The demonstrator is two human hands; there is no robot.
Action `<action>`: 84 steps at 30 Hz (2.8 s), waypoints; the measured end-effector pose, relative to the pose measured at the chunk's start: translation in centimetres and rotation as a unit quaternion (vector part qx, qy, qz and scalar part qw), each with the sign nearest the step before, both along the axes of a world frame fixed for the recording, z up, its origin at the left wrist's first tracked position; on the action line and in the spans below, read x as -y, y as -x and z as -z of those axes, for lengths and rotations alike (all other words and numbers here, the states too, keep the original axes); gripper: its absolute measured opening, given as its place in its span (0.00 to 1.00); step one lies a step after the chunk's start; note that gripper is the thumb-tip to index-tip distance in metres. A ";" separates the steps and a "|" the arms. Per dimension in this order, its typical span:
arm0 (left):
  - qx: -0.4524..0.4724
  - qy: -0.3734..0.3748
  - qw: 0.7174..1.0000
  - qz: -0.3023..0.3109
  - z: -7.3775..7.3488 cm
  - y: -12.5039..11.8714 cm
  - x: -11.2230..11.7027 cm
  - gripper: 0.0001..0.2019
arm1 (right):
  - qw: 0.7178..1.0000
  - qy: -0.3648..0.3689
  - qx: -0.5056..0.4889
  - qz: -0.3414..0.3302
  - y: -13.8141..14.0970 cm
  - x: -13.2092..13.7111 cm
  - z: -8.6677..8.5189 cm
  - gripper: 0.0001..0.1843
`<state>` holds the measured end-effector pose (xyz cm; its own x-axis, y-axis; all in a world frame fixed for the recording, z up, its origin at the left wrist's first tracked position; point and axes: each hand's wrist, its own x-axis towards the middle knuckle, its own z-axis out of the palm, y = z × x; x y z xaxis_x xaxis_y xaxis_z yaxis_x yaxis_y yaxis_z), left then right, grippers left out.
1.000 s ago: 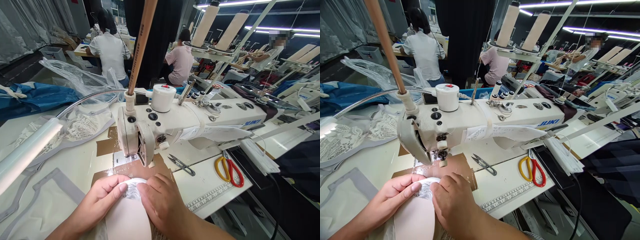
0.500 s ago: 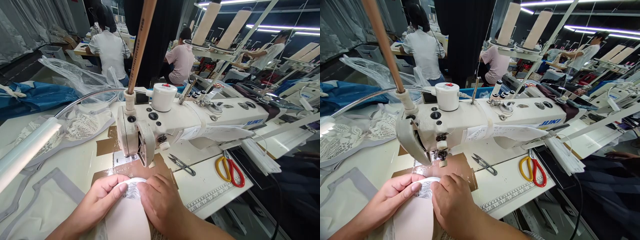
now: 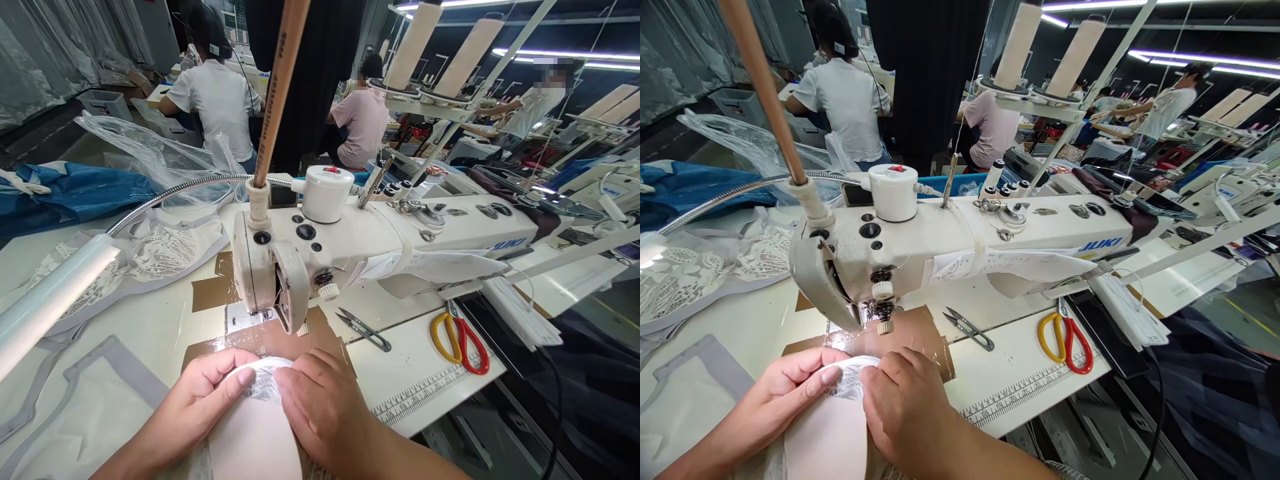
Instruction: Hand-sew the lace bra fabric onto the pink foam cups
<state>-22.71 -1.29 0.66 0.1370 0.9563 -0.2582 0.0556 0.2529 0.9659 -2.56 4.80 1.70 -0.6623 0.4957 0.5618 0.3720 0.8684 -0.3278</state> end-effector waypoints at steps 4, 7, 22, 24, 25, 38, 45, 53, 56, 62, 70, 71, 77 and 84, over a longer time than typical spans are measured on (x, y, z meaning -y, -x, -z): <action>0.002 0.000 1.000 -0.002 0.1 0.1 0.0 0.13 | 1.000 0.000 0.002 -0.001 0.0 0.0 -0.1 0.11; 0.004 -0.002 1.000 0.000 0.0 0.0 -0.1 0.13 | 1.000 0.005 0.011 -0.001 0.0 0.0 -0.2 0.12; 0.008 0.008 1.000 -0.012 -0.1 -0.1 -0.1 0.13 | 1.000 0.009 0.015 -0.005 0.0 0.0 0.0 0.12; 0.008 0.007 1.000 -0.010 -0.1 0.0 -0.2 0.13 | 1.000 0.006 0.010 -0.007 -0.1 -0.1 0.1 0.12; 0.008 0.007 1.000 -0.009 -0.1 0.0 -0.2 0.13 | 1.000 0.004 0.006 -0.009 -0.1 -0.1 0.1 0.11; 0.004 0.009 1.000 -0.012 -0.3 -0.2 -0.2 0.13 | 1.000 0.005 0.012 -0.008 0.0 -0.1 0.1 0.11; -0.009 0.010 1.000 -0.027 -0.9 -0.4 -0.4 0.13 | 1.000 0.014 0.017 -0.007 0.1 -0.1 0.2 0.11; -0.001 0.019 1.000 -0.024 -0.7 -0.3 -0.3 0.13 | 1.000 0.005 0.009 0.001 0.2 -0.1 0.4 0.11; 0.001 0.023 1.000 -0.021 -0.6 -0.3 -0.2 0.13 | 1.000 -0.004 0.008 0.005 0.3 0.0 0.5 0.11; -0.039 0.004 0.999 -0.022 -0.2 -0.3 0.1 0.15 | 1.000 0.005 0.009 0.010 0.4 0.1 0.5 0.11; -0.119 -0.071 0.989 -0.053 -1.0 -1.0 0.4 0.12 | 0.999 0.006 0.015 0.052 0.9 0.8 0.6 0.11; -0.122 -0.083 0.987 -0.060 -1.0 -1.1 0.6 0.11 | 0.998 0.011 0.014 0.053 0.9 1.0 0.6 0.11; -0.200 -0.202 0.954 -0.090 -0.9 -2.1 2.1 0.04 | 0.996 0.078 0.008 0.030 0.4 1.8 -0.4 0.11; -0.265 -0.373 0.863 -0.214 -1.2 -4.3 3.6 0.12 | 0.975 0.193 -0.113 0.008 0.0 3.7 -1.6 0.12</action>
